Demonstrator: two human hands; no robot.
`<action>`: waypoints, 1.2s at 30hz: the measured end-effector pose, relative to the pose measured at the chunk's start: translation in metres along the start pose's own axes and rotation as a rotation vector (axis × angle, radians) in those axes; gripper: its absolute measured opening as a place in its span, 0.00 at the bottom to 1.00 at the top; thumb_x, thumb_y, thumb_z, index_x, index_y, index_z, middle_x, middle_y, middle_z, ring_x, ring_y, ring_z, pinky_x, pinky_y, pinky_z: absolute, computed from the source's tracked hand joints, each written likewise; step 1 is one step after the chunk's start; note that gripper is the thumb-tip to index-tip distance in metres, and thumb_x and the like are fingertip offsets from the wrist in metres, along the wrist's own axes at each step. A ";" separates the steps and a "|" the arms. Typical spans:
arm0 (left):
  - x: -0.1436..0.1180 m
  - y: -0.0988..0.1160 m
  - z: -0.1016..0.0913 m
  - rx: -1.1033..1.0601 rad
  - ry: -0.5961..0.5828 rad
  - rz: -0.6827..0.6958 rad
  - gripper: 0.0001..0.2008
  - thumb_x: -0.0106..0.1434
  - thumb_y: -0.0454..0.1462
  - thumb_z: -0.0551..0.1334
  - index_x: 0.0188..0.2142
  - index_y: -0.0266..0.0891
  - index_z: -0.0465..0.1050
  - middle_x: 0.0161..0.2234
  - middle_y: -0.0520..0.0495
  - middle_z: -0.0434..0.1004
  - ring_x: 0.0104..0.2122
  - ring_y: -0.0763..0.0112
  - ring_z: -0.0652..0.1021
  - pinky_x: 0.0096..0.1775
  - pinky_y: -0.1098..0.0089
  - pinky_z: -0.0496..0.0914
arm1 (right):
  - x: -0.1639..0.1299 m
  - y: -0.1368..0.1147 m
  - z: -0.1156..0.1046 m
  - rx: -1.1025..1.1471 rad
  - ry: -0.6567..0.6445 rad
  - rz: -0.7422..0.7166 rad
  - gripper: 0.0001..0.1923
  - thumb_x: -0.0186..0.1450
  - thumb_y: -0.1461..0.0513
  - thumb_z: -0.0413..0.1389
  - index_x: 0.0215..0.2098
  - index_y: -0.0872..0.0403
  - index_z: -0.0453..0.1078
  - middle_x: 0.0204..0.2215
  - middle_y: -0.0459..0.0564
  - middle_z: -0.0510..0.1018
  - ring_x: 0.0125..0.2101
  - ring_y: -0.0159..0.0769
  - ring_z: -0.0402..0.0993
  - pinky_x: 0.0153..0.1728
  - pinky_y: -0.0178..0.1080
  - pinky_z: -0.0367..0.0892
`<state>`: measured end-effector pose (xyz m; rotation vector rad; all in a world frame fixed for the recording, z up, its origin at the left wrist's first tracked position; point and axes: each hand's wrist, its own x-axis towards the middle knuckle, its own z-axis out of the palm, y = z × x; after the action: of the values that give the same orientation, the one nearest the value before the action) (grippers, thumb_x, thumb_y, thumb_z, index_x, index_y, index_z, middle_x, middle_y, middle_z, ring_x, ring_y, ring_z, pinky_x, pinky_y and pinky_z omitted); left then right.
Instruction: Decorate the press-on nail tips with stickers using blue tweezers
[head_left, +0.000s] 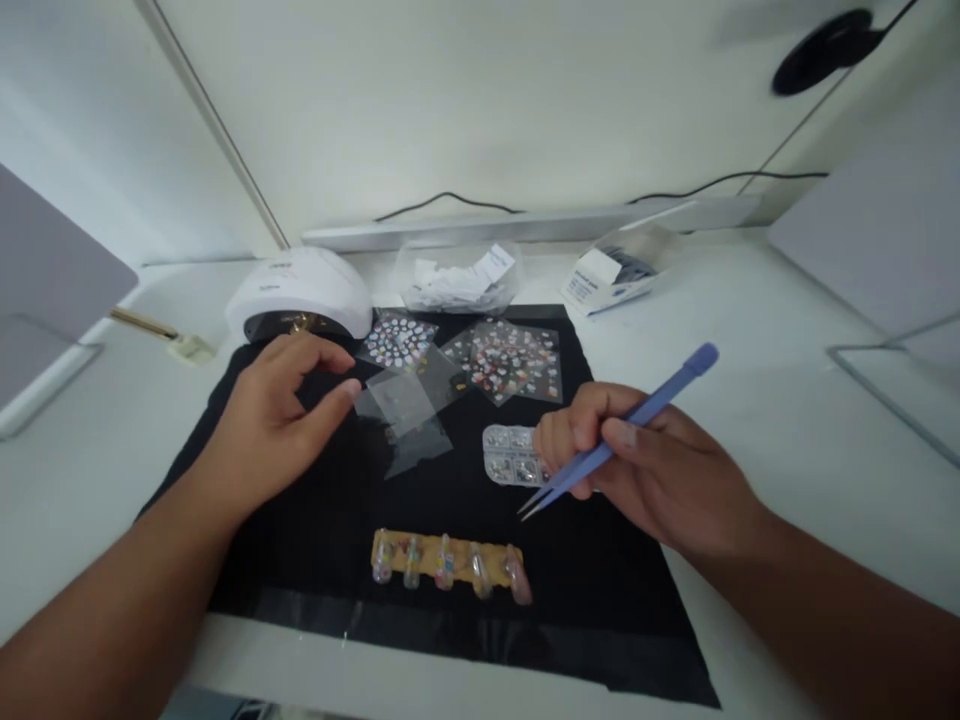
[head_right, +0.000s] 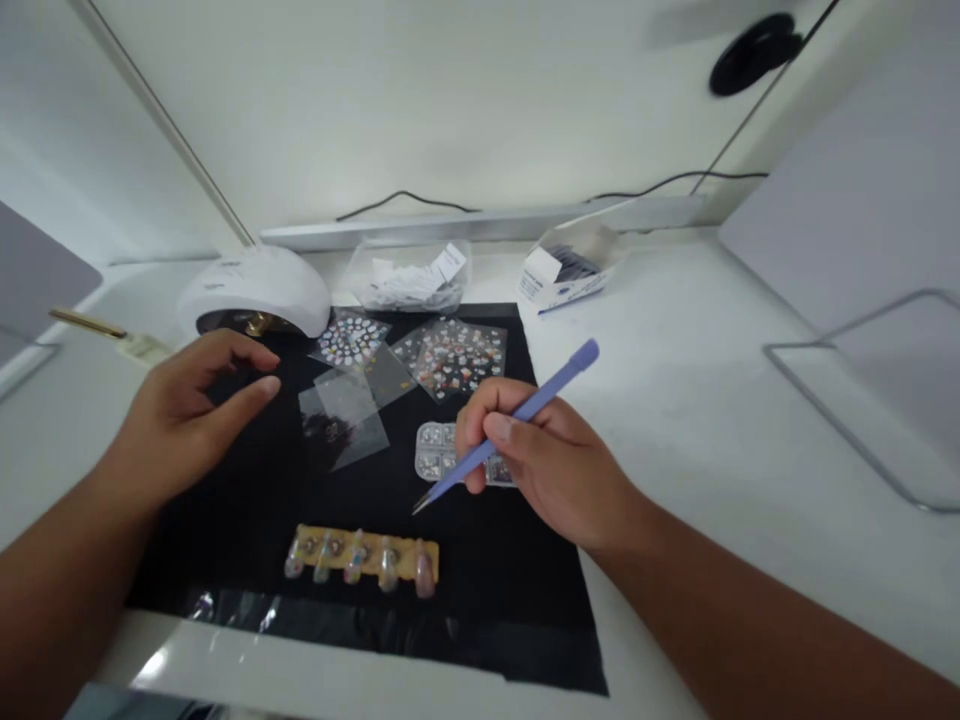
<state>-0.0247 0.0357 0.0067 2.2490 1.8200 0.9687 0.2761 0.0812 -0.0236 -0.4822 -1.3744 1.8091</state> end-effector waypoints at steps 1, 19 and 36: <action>0.004 -0.006 0.002 0.024 -0.013 -0.005 0.07 0.66 0.38 0.59 0.40 0.38 0.71 0.39 0.47 0.75 0.42 0.62 0.74 0.47 0.60 0.70 | 0.000 0.001 0.000 -0.004 -0.004 -0.011 0.11 0.66 0.54 0.60 0.31 0.52 0.75 0.20 0.44 0.72 0.22 0.33 0.69 0.28 0.39 0.63; 0.025 0.000 0.058 0.378 -0.363 -0.065 0.18 0.69 0.43 0.62 0.55 0.37 0.70 0.53 0.41 0.74 0.49 0.58 0.77 0.50 0.52 0.74 | 0.001 0.001 0.005 -0.059 0.045 -0.057 0.13 0.65 0.51 0.60 0.30 0.51 0.73 0.25 0.46 0.74 0.26 0.35 0.72 0.40 0.44 0.71; 0.011 0.014 0.049 0.344 -0.417 0.055 0.20 0.69 0.43 0.62 0.58 0.39 0.68 0.55 0.40 0.72 0.51 0.56 0.76 0.52 0.49 0.72 | 0.006 -0.001 0.005 -0.116 0.136 -0.105 0.14 0.65 0.50 0.60 0.29 0.51 0.72 0.21 0.43 0.72 0.24 0.34 0.70 0.41 0.44 0.70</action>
<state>0.0139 0.0572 -0.0212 2.4581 1.8419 0.1662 0.2696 0.0830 -0.0206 -0.5728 -1.3892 1.5893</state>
